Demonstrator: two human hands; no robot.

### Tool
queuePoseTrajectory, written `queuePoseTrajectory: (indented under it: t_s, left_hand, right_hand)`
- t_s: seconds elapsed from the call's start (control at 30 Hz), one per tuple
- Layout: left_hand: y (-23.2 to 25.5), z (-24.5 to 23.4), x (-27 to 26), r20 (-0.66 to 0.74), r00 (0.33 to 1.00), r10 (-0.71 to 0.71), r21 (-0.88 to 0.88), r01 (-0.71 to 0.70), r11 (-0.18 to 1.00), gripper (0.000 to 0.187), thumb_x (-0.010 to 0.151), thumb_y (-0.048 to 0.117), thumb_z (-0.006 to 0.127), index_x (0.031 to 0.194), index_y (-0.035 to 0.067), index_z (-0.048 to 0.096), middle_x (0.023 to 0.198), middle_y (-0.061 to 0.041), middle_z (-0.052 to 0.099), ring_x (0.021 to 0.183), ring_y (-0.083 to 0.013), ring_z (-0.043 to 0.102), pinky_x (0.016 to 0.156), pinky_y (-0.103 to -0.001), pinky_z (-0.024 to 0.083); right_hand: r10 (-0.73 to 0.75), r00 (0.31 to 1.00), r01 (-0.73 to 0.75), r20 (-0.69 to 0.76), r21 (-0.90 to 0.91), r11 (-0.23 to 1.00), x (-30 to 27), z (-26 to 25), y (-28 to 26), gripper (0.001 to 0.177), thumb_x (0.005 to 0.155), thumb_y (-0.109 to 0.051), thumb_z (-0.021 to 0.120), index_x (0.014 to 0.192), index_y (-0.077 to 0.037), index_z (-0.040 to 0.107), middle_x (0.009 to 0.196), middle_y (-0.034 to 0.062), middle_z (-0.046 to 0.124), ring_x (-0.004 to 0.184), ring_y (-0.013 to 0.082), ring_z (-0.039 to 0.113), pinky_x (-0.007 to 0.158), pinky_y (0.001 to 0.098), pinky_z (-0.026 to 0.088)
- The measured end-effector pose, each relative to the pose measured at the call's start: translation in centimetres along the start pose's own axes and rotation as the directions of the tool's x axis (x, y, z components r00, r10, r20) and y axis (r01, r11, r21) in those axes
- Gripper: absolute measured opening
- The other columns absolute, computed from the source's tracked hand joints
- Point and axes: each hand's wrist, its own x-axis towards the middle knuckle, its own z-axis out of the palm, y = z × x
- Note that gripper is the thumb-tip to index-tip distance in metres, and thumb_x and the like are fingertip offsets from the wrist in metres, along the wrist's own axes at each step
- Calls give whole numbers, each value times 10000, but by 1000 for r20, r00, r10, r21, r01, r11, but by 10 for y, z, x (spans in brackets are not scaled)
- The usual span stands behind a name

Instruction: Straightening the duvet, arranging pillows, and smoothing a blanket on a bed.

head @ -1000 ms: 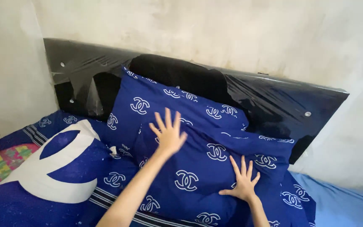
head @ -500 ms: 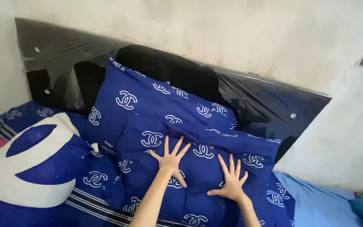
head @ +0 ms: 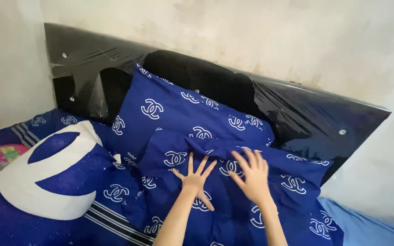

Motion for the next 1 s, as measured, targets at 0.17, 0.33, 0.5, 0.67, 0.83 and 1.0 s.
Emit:
queuePoseTrajectory:
  t_s: [0.17,0.33,0.5,0.67,0.83,1.0]
  left_hand:
    - [-5,5,7,-24,1000,11,4,-11,1000,1717,258,647,950,1608,544,-105,1714,103,-213,1522,-426,-322,954,-977,26]
    - [-5,8,5,0,999,48,-19,-48,999,1713,269,667,940,1620,510,-102,1728,100,-221,1508,-444,-332,951,-982,-6]
    - [-4,11,8,10,999,37,-47,-36,998,1721,254,664,943,1608,517,-109,1723,80,-258,1503,-436,-348,954,-975,-17]
    - [-5,9,11,12,999,40,-21,-40,999,1728,255,690,929,1609,509,-129,1717,79,-255,1500,-447,-347,951,-976,2]
    - [-3,8,8,9,1000,27,10,-27,1000,1710,273,714,919,1609,491,-124,1719,76,-263,1496,-453,-352,924,-994,33]
    - [-2,4,6,37,999,20,7,-21,1000,1720,281,688,932,1610,480,-141,1714,81,-263,1494,-446,-361,927,-993,38]
  right_hand:
    - [-166,986,165,-6,164,973,1,42,42,590,934,-524,575,1489,-337,505,1606,-38,426,1512,338,278,1182,619,143]
    - [217,970,-212,-112,50,976,-8,66,97,594,980,-558,499,1523,-319,495,1619,-55,403,1527,338,259,1186,679,76]
    - [206,947,-229,-245,-66,971,-12,63,91,595,989,-546,491,1518,-275,509,1634,-41,406,1547,314,272,1202,688,58]
    - [112,924,-192,-367,-190,963,11,6,23,699,891,-563,599,1457,-158,540,1580,121,430,1486,434,233,1128,696,58]
    - [142,984,-165,104,272,948,21,11,-18,367,958,-367,648,1287,-204,637,1262,3,655,1194,191,611,989,412,474]
    - [-3,991,-22,135,181,983,15,21,-33,373,899,-313,682,1263,-233,658,1201,-2,636,1187,218,560,1005,430,418]
